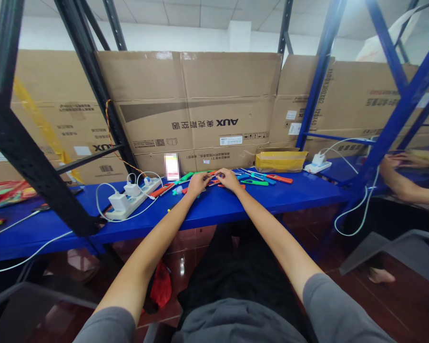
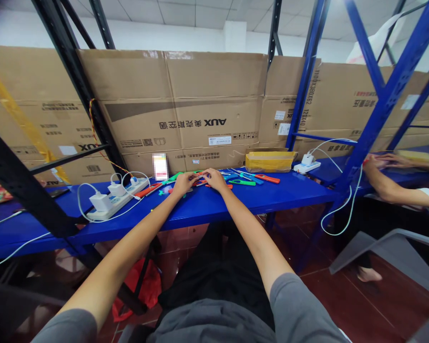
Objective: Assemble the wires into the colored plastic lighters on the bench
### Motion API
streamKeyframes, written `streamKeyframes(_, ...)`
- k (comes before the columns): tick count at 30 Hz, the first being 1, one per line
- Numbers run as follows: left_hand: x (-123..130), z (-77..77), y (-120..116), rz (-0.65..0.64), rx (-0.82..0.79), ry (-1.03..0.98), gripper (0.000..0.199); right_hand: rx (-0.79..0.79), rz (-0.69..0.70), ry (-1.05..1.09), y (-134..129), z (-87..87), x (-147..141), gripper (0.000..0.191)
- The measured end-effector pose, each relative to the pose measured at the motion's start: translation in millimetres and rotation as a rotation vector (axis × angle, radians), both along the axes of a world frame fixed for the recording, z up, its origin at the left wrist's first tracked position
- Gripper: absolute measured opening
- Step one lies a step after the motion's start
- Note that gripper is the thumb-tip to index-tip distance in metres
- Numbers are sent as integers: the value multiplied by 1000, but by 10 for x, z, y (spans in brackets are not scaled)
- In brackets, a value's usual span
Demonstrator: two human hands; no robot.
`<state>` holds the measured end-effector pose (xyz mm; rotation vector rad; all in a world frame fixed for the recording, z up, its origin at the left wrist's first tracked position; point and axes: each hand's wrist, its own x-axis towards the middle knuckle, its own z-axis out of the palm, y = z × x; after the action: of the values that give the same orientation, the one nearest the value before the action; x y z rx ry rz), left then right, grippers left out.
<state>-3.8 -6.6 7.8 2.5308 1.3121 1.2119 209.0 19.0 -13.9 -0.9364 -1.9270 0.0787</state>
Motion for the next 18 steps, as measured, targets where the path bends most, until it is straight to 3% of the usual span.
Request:
streamKeyframes(10, -9, -6, 11, 32, -14, -3, 9, -10, -67, -37, -10, -5, 10, 15)
streamKeyframes(18, -15, -2, 15, 31, -5, 19, 14, 35, -29, -112, -47, 7, -14, 18)
